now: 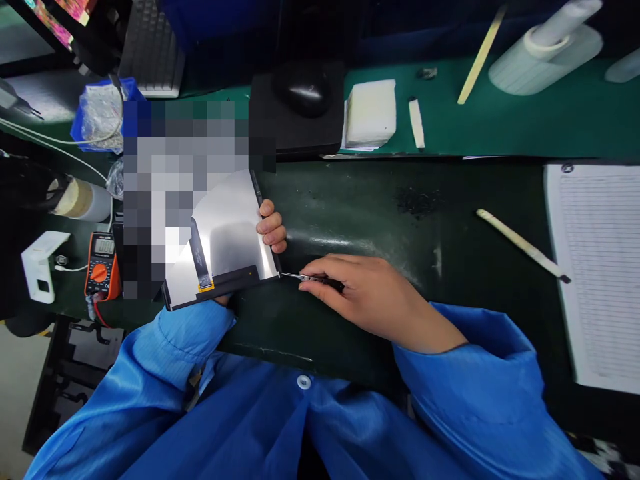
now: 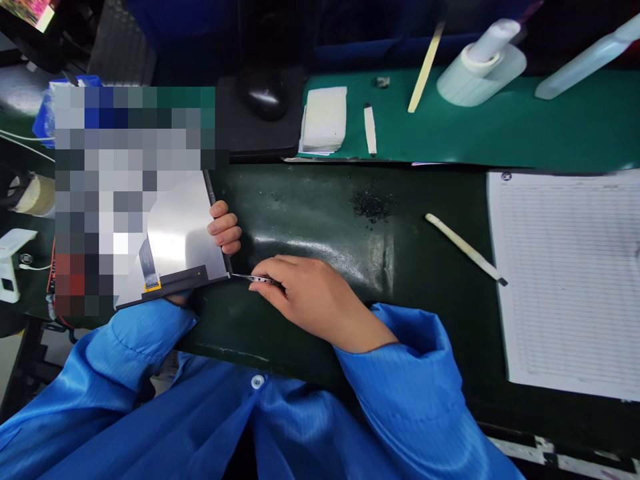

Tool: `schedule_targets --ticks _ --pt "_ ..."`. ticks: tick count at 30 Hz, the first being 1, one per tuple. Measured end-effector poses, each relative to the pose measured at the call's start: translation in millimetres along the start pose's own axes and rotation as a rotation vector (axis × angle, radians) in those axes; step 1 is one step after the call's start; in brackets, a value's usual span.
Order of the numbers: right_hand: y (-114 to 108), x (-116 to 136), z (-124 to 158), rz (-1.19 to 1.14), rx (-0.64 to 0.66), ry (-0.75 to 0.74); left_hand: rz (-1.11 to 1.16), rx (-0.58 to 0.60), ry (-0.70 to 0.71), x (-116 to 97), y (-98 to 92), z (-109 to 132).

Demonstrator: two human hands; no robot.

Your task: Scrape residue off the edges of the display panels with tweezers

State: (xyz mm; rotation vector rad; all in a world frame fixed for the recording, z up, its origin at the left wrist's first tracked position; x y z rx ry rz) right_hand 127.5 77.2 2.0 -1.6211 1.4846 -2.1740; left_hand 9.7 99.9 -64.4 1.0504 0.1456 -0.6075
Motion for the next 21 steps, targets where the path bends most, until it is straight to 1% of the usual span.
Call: schedule_targets --ticks 3,6,10,12,16,18,21 --pt "-0.2 1.7 -0.2 0.022 -0.003 -0.029 0.000 0.013 0.000 0.4 -0.7 -1.5" --pt "0.7 1.1 0.2 0.003 -0.004 -0.024 -0.005 0.025 0.009 -0.1 2.4 -1.3" --pt "1.1 -2.1 0.4 -0.034 -0.009 0.021 -0.033 -0.013 0.024 -1.7 4.6 1.7" --pt "1.7 -1.8 0.2 -0.037 -0.002 0.018 -0.039 -0.017 0.026 -1.9 4.5 2.1" --pt "1.3 0.2 0.1 -0.033 -0.001 -0.016 -0.019 0.034 0.016 -0.9 5.5 0.1" --pt "2.2 -0.5 0.3 -0.046 0.003 -0.009 -0.008 0.059 0.012 -0.6 7.3 0.0" --pt "4.3 -4.0 0.7 -0.083 0.006 0.039 0.001 0.037 0.023 -1.5 8.6 1.8"
Point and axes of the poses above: each hand's wrist, its own z-axis away from the middle knuckle, its own y-axis out of the palm, x = y × z, the point moved 10 cm from there along -z, towards the middle knuckle
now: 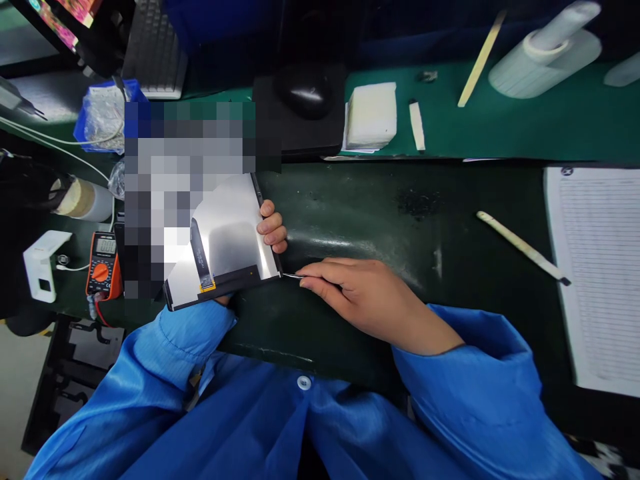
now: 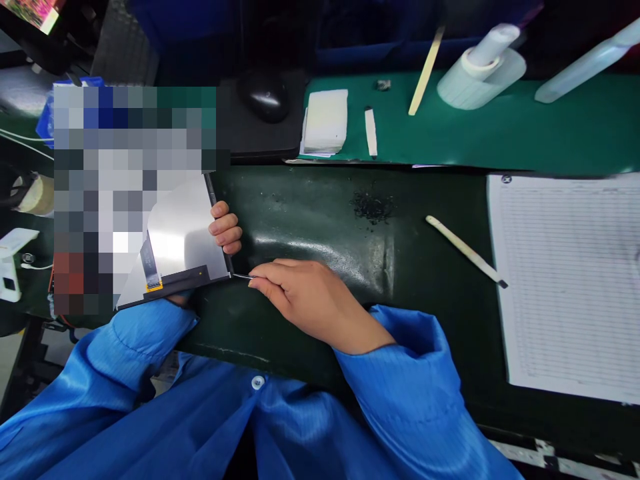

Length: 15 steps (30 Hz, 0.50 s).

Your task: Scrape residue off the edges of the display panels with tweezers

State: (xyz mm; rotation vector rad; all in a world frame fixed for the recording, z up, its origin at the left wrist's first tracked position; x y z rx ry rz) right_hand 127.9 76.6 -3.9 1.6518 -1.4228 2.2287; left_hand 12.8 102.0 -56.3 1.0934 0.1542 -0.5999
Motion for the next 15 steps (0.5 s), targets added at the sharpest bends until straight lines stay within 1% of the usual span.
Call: schedule_targets --ticks 3,5,7,10,13,15 --pt "0.5 -2.8 -0.1 -0.028 -0.004 0.041 0.010 -0.058 0.003 -0.1 0.2 2.5" --pt "0.2 -0.7 -0.6 -0.022 -0.002 0.023 0.016 -0.079 0.004 -0.1 0.4 3.4" --pt "-1.5 2.1 -1.0 -0.001 -0.011 -0.008 0.013 -0.074 0.010 -1.1 1.3 3.4" --pt "-3.9 1.8 -0.6 0.013 -0.030 -0.011 0.003 -0.065 0.015 -2.1 1.8 2.9" --pt "-2.2 -0.3 0.3 -0.013 -0.014 0.014 0.011 -0.098 0.015 -2.5 1.2 4.4" --pt "-1.7 -3.8 0.7 -0.050 -0.010 0.060 0.025 -0.106 0.016 -3.2 3.0 7.0"
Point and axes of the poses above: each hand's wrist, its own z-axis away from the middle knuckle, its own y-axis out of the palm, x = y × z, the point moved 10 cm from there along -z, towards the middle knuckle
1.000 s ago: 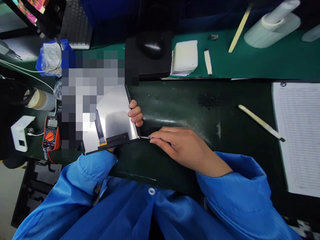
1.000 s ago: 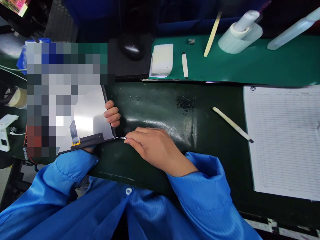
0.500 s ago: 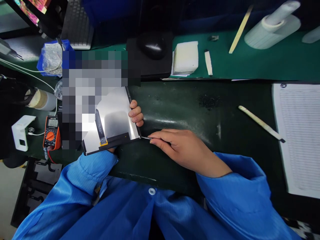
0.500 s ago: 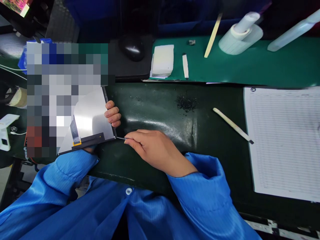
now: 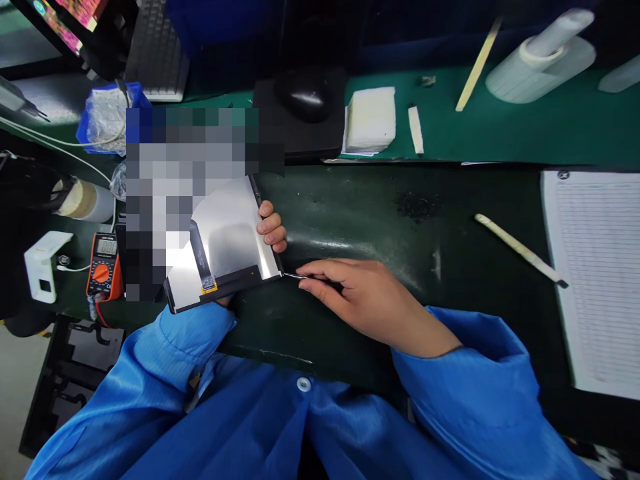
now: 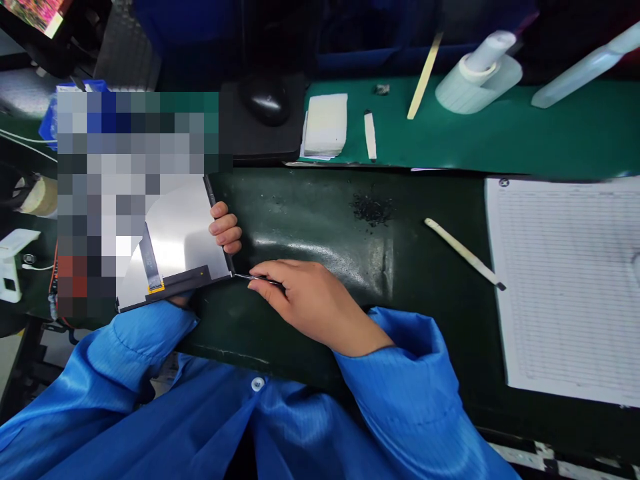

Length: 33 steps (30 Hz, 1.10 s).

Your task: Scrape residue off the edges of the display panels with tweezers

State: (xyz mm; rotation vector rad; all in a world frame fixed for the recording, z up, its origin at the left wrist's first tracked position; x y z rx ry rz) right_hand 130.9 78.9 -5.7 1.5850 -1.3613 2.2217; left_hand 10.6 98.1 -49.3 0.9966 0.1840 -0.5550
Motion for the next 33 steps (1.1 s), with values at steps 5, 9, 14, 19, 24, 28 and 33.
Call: schedule_targets --ticks 5,9,14,19,24,28,33 --pt "-1 2 -1 -0.051 0.000 0.001 0.037 0.065 -0.009 -2 2.1 4" --pt "-5 7 -1 -0.059 -0.023 -0.047 0.053 0.174 0.006 -5 1.5 2" --pt "-7 3 -1 -0.082 -0.040 0.011 0.054 0.218 0.054 -12 1.3 3" --pt "-8 -8 0 -0.146 -0.046 0.134 0.036 0.162 0.104 -18 4.7 7" --pt "-17 2 -1 -0.042 -0.080 0.009 0.007 0.063 0.107 -17 8.1 10" --pt "-16 3 -1 0.028 -0.064 -0.018 -0.011 -0.007 0.120 -19 6.3 12" --pt "-15 -4 -1 -0.060 -0.065 0.089 0.017 0.097 0.124 -20 5.4 7"
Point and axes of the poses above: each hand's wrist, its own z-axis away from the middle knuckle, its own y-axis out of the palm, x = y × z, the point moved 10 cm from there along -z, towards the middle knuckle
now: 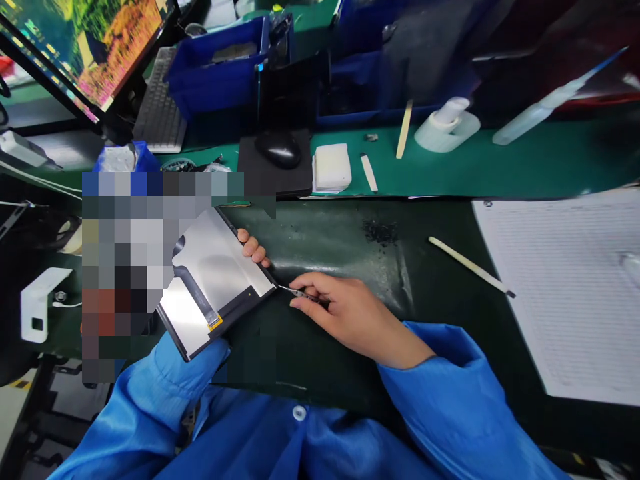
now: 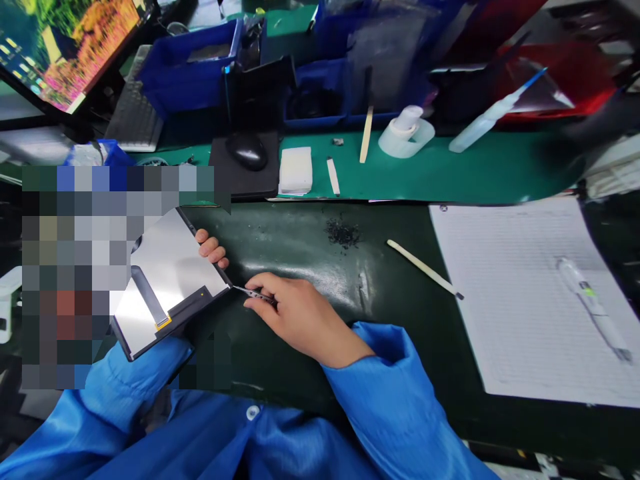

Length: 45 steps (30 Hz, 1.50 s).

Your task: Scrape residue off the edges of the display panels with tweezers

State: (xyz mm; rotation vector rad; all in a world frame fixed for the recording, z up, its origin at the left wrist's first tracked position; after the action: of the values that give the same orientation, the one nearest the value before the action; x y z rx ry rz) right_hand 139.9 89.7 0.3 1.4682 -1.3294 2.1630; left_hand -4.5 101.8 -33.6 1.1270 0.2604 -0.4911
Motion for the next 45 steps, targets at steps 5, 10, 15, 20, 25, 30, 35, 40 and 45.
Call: schedule_targets --ticks 5,10,15,20,25,30,35,40,45 --pt "-4 6 -1 0.024 -0.035 -0.074 0.022 -0.015 0.036 -2 -5.9 -3" --pt "-3 4 -1 0.043 -0.040 -0.085 0.030 -0.030 0.040 -2 -4.0 -4" --pt "-2 -7 0 -0.107 -0.063 0.069 0.058 -0.001 0.073 -3 -4.6 -5" --pt "-5 -6 -1 -0.150 -0.087 0.077 0.148 0.013 0.125 -3 1.8 4" --pt "-10 -2 -3 -0.121 -0.124 0.010 0.189 -0.012 0.182 -3 6.0 11" --pt "-3 -13 -1 -0.204 -0.134 0.089 0.204 -0.044 0.247 -4 3.5 9" --pt "-1 -17 0 -0.268 -0.169 0.143 0.173 -0.092 0.278 -2 -2.5 10" --pt "-4 -10 -2 -0.267 -0.185 0.087 0.141 -0.121 0.269 2 -16.8 8" --pt "-2 -14 -1 -0.316 -0.189 0.111 0.160 -0.144 0.305 -1 -28.9 -1"
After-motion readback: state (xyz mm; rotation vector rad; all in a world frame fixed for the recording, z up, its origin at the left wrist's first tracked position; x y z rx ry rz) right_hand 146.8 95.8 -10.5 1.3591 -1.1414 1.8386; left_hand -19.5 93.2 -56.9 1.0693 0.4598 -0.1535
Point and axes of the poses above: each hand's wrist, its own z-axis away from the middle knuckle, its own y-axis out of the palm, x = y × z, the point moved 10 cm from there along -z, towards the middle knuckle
